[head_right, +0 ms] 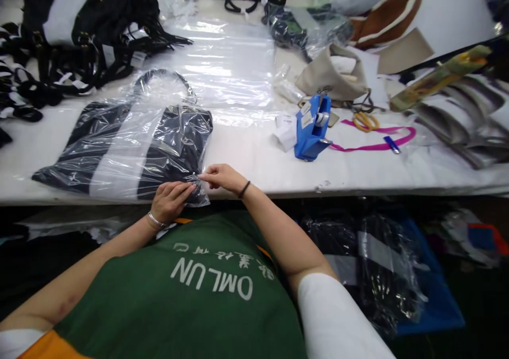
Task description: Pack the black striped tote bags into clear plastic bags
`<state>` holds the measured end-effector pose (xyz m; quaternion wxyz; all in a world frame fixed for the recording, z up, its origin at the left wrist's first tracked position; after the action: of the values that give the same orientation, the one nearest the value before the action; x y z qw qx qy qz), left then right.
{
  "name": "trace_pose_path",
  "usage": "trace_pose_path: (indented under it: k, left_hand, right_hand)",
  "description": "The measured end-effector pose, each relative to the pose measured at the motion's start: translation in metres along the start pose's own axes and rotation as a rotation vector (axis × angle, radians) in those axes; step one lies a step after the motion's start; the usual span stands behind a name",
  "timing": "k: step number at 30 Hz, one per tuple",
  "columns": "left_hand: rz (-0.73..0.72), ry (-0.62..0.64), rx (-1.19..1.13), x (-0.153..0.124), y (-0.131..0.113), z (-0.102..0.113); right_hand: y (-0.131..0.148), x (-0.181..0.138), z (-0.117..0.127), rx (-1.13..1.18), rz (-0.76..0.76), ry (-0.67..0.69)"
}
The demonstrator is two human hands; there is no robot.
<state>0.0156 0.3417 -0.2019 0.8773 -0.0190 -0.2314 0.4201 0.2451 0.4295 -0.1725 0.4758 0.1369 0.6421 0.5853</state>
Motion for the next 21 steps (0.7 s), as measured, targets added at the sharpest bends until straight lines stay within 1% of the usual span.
trace_pose_path:
  k: [2, 4, 5, 6, 7, 8, 10, 11, 13, 16, 18, 21]
  left_hand:
    - [-0.01, -0.001, 0.011, 0.0, 0.0, 0.0]
    - [-0.006, 0.014, 0.01, 0.0, 0.001, -0.002]
    - [-0.003, 0.022, 0.006, 0.0, 0.001, -0.002]
    - [-0.004, 0.023, 0.002, 0.001, 0.001, -0.002]
    - [-0.007, 0.015, -0.001, 0.001, 0.001, -0.001]
    - [-0.01, -0.002, -0.003, 0.003, 0.001, 0.001]
    - [-0.004, -0.046, -0.017, 0.008, 0.002, 0.01]
    - [0.006, -0.07, -0.028, 0.011, 0.002, 0.016]
    - [0.019, -0.118, -0.049, 0.021, 0.004, 0.032]
    - [0.022, -0.178, -0.077, 0.042, 0.005, 0.057]
    - [0.039, -0.205, -0.096, 0.057, 0.004, 0.069]
    - [0.112, -0.264, -0.105, 0.077, 0.0, 0.079]
  right_hand:
    - [0.009, 0.025, -0.015, -0.324, -0.01, -0.023]
    - [0.013, 0.038, -0.018, -0.595, -0.011, -0.067]
    - [0.014, 0.04, -0.016, -0.66, -0.01, -0.072]
    - [0.014, 0.04, -0.014, -0.661, -0.016, -0.061]
    - [0.012, 0.037, -0.011, -0.598, -0.036, -0.038]
    - [0.011, 0.033, -0.007, -0.477, -0.066, -0.001]
    - [0.006, 0.023, -0.002, -0.114, -0.107, 0.102]
    - [0.004, 0.017, -0.001, 0.089, -0.101, 0.151]
    - [0.001, 0.007, -0.002, 0.437, -0.038, 0.205]
    - [-0.001, 0.003, -0.013, 0.76, 0.096, 0.181]
    - [-0.001, 0.009, -0.025, 0.897, 0.174, 0.144]
    - [0.009, 0.027, -0.044, 1.047, 0.281, 0.053]
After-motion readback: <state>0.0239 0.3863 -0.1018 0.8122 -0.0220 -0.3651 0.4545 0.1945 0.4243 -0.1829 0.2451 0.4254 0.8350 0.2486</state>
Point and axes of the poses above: each hand's wrist, its own x-axis towards the middle knuckle, its own z-axis out of the back of the hand, y = z × x, the point moved 1 cm from there along x, towards the middle knuckle, and after that the axes turned 1 degree about -x, right-handed, at the moved point
